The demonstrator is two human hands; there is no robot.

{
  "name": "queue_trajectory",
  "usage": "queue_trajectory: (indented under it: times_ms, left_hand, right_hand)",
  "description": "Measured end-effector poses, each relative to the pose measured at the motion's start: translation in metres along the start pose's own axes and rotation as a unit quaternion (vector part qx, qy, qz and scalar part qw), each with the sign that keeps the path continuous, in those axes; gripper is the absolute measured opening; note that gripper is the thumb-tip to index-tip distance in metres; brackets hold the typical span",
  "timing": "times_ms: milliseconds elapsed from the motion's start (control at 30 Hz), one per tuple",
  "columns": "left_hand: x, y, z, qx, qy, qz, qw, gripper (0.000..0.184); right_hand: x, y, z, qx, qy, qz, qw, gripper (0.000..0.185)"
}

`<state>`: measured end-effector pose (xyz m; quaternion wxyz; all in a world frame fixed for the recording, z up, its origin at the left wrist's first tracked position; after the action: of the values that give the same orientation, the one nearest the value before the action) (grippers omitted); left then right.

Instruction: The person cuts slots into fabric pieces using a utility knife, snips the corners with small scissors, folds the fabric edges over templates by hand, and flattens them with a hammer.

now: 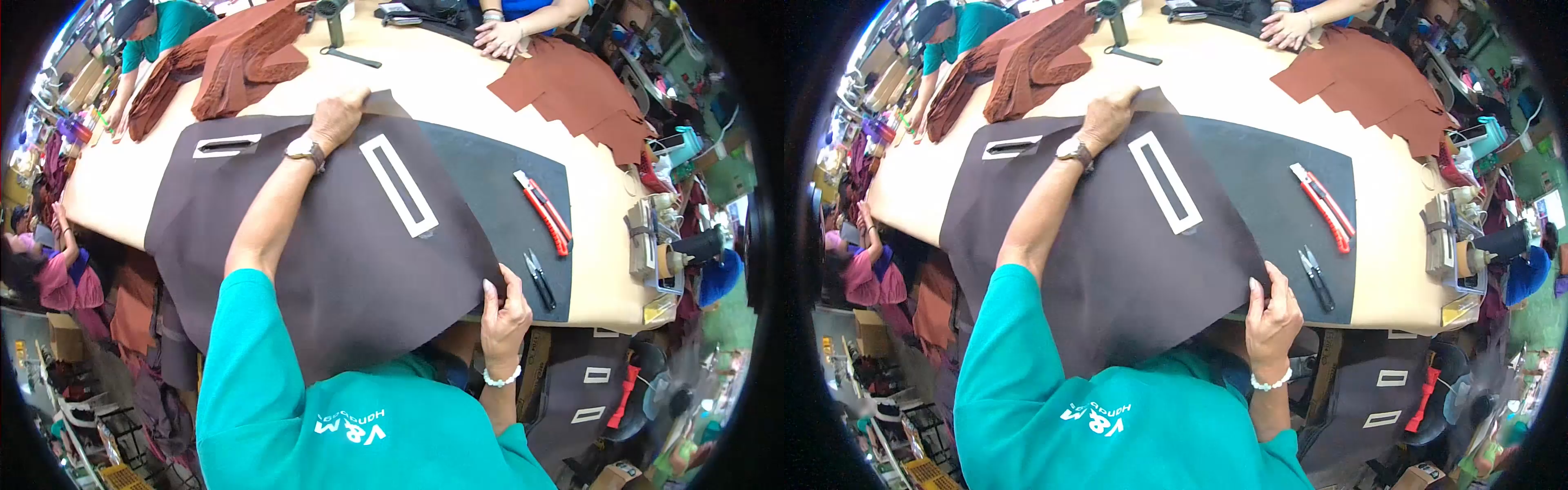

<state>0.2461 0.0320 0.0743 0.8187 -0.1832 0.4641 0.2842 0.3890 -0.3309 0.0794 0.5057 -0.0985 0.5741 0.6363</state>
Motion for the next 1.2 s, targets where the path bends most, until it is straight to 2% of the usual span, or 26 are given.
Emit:
queue_trajectory:
  times_ms: [67, 133, 233, 300, 333, 433, 467, 500, 567, 700, 733, 800, 867, 900, 967, 1033, 1100, 1133, 1200]
  left_hand:
    - [0.024, -0.002, 0.014, -0.019, 0.061, -0.03, 0.997, 0.028]
    - [0.019, -0.009, 0.02, -0.071, 0.139, -0.035, 0.987, 0.035]
    - [-0.029, -0.035, 0.006, -0.016, -0.036, 0.045, 0.998, 0.054]
    - [-0.046, -0.06, -0.018, -0.019, 0.013, -0.045, 0.999, 0.068]
    - [-0.047, -0.079, -0.036, -0.009, 0.07, -0.083, 0.994, 0.07]
    - [-0.05, -0.14, -0.101, 0.032, 0.255, -0.149, 0.955, 0.077]
    - [-0.051, -0.154, -0.119, 0.036, 0.283, -0.14, 0.948, 0.077]
    - [-0.05, -0.166, -0.135, 0.04, 0.311, -0.131, 0.941, 0.077]
    - [-0.051, -0.176, -0.148, 0.031, 0.288, -0.107, 0.951, 0.079]
    - [-0.056, -0.19, -0.156, -0.011, 0.26, -0.115, 0.959, 0.079]
    - [-0.055, -0.195, -0.158, -0.021, 0.252, -0.118, 0.96, 0.079]
    - [-0.056, -0.204, -0.158, -0.035, 0.238, -0.113, 0.964, 0.078]
    - [-0.055, -0.213, -0.156, -0.047, 0.231, -0.111, 0.965, 0.079]
    - [-0.054, -0.218, -0.156, -0.051, 0.232, -0.11, 0.965, 0.079]
    - [-0.053, -0.227, -0.155, -0.045, 0.218, -0.115, 0.968, 0.08]
    - [-0.054, -0.231, -0.154, -0.04, 0.202, -0.118, 0.971, 0.081]
    - [-0.053, -0.23, -0.154, -0.038, 0.201, -0.123, 0.971, 0.082]
    - [-0.054, -0.23, -0.154, -0.038, 0.203, -0.124, 0.971, 0.082]
    - [-0.055, -0.229, -0.155, -0.039, 0.206, -0.125, 0.97, 0.082]
  right_hand:
    - [0.002, -0.006, -0.001, 0.073, 0.009, -0.029, 0.997, 0.031]
    - [0.002, -0.004, 0.004, 0.067, -0.007, -0.043, 0.997, 0.036]
    - [0.003, -0.011, 0.008, 0.075, -0.004, -0.033, 0.997, 0.041]
    - [0.001, -0.015, 0.009, 0.095, 0.003, -0.013, 0.995, 0.041]
    - [0.001, -0.016, 0.01, 0.097, 0.012, -0.01, 0.995, 0.042]
    - [-0.025, -0.014, 0.012, 0.068, -0.027, -0.093, 0.993, 0.044]
    - [-0.035, -0.017, 0.011, 0.082, -0.017, -0.131, 0.988, 0.044]
    - [-0.046, -0.018, 0.007, 0.023, -0.06, -0.191, 0.979, 0.042]
    - [-0.054, -0.04, -0.003, 0.053, -0.028, -0.3, 0.952, 0.04]
    - [-0.069, -0.073, -0.011, 0.16, -0.008, -0.099, 0.982, 0.027]
    - [-0.069, -0.086, -0.012, 0.181, -0.023, -0.054, 0.982, 0.018]
    - [-0.077, -0.084, -0.012, 0.185, -0.099, 0.023, 0.978, 0.015]
    - [-0.079, -0.062, -0.008, 0.145, -0.168, 0.087, 0.971, 0.013]
    - [-0.077, -0.029, -0.002, 0.107, -0.158, 0.061, 0.98, 0.013]
    - [-0.048, 0.004, -0.001, 0.039, -0.108, 0.134, 0.984, 0.013]
    - [-0.02, 0.034, -0.002, -0.074, -0.041, 0.091, 0.992, 0.015]
    - [-0.005, 0.026, -0.002, -0.076, -0.021, 0.05, 0.996, 0.013]
    - [-0.004, 0.006, -0.004, -0.011, -0.036, 0.075, 0.996, 0.01]
    - [-0.017, -0.015, -0.006, 0.023, -0.064, -0.041, 0.997, 0.009]
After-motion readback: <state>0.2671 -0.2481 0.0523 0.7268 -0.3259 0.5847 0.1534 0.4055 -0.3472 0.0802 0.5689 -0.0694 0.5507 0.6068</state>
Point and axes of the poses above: each hand's wrist, its own z-axis towards the middle knuckle, its own x-axis out of the palm, y = z × x, the point moved 8 cm from there along z, towards the middle knuckle, and after that the axes turned 9 degrees about y, right-handed, at the moved point
